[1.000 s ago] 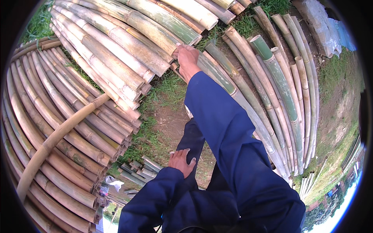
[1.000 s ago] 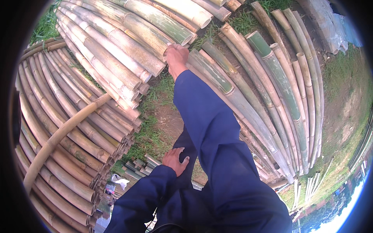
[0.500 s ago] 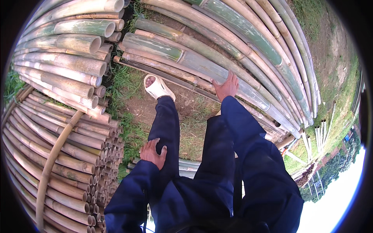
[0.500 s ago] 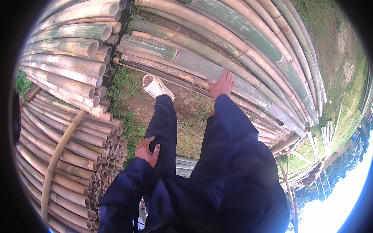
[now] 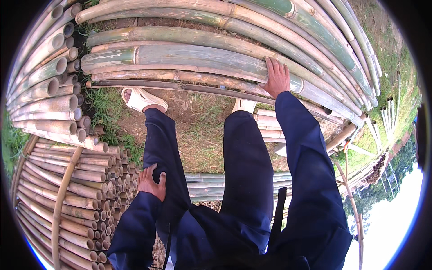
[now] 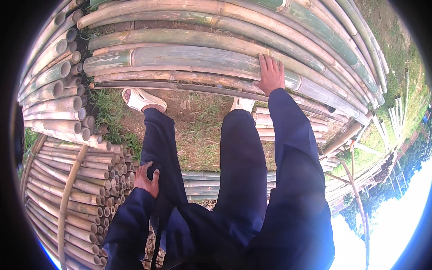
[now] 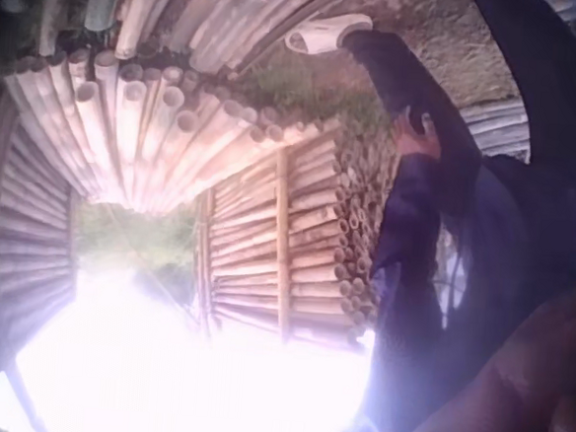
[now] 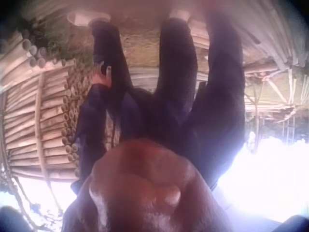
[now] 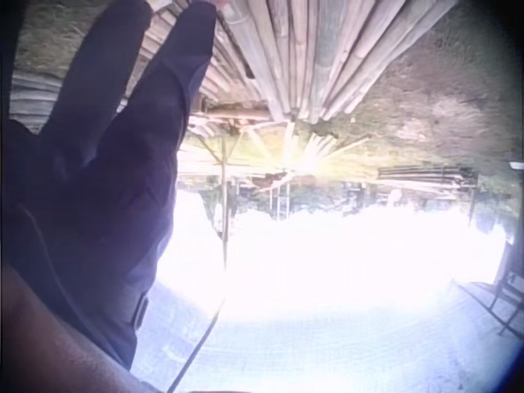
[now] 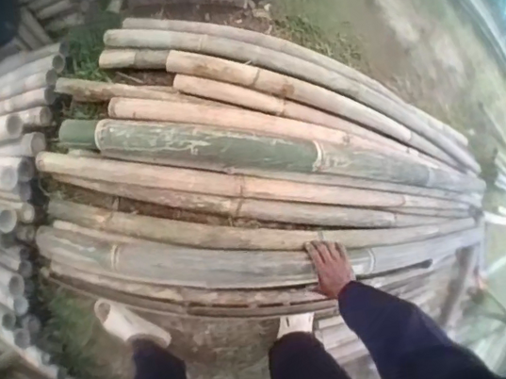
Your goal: The person repeatedly picks up bamboo poles from a pile and places them onto a growing stack. The task involves handling the poles one at a time and arranging them in a neat pile.
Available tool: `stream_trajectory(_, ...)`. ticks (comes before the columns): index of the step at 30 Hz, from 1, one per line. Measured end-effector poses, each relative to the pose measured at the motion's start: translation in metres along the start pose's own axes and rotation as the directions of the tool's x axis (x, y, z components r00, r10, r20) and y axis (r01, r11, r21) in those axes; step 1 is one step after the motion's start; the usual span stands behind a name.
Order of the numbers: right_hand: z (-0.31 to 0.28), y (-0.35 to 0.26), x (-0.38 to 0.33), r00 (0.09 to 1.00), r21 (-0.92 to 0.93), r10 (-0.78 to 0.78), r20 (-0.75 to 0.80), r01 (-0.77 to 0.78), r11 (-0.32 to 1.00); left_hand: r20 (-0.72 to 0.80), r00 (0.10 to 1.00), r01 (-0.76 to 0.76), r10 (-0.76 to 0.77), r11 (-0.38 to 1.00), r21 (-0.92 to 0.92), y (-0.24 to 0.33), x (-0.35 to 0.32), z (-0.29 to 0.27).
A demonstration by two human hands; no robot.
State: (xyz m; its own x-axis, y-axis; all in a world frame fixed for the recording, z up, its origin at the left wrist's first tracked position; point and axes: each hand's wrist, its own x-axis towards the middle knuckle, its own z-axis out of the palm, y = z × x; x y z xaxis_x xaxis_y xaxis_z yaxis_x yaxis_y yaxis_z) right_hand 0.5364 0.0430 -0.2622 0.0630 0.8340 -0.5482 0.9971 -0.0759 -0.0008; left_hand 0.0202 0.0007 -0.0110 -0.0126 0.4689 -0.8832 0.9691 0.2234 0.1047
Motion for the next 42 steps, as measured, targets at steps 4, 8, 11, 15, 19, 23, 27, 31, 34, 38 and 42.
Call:
stream_trajectory(4,0.016,0.002,0.009,0.985,0.019,-0.090,-0.146,0.094,0.995,-0.032,0.998,0.060,-0.059,0.997,0.043,0.003,-0.006,0.010)
stream_trajectory(8,0.019,-0.005,0.015,0.990,0.067,-0.058,-0.130,0.067,0.995,-0.073,0.994,0.090,-0.085,0.994,0.062,0.006,-0.011,0.017)
stream_trajectory(11,0.019,-0.010,0.012,0.996,0.104,-0.036,-0.087,0.045,0.994,-0.086,0.991,0.108,-0.103,0.993,0.054,0.001,-0.013,0.019)
stream_trajectory(15,-0.001,-0.017,-0.016,0.988,0.125,-0.152,-0.030,0.155,0.980,-0.096,0.991,0.089,-0.090,0.996,-0.019,-0.012,-0.015,0.016)
stream_trajectory(19,-0.050,-0.052,-0.050,0.960,0.176,-0.278,-0.030,0.279,0.944,-0.064,0.993,0.098,-0.101,0.993,-0.059,-0.025,-0.013,0.007)
stream_trajectory(23,-0.106,-0.129,-0.049,0.928,0.220,-0.363,-0.087,0.373,0.901,0.023,0.995,0.098,-0.097,0.993,-0.070,-0.036,-0.011,-0.008)
stream_trajectory(27,-0.155,-0.260,0.005,0.914,0.260,-0.386,-0.122,0.405,0.877,0.025,0.997,0.075,-0.073,0.993,-0.096,-0.051,-0.012,-0.024)
stream_trajectory(31,-0.199,-0.422,0.078,0.905,0.278,-0.394,-0.162,0.425,0.862,0.001,0.998,0.057,-0.058,0.987,-0.153,-0.071,-0.012,-0.034)
stream_trajectory(34,-0.225,-0.537,0.116,0.879,0.347,-0.439,-0.184,0.476,0.808,-0.032,0.997,0.056,-0.064,0.974,-0.218,-0.084,-0.012,-0.032)
stream_trajectory(38,-0.248,-0.645,0.131,0.841,0.524,-0.478,-0.252,0.534,0.664,-0.107,0.994,0.004,-0.035,0.959,-0.283,-0.101,-0.010,-0.030)
stream_trajectory(42,-0.245,-0.649,0.077,0.803,0.697,-0.339,-0.490,0.595,0.401,-0.058,0.998,0.007,-0.020,0.976,-0.218,-0.100,-0.004,-0.029)
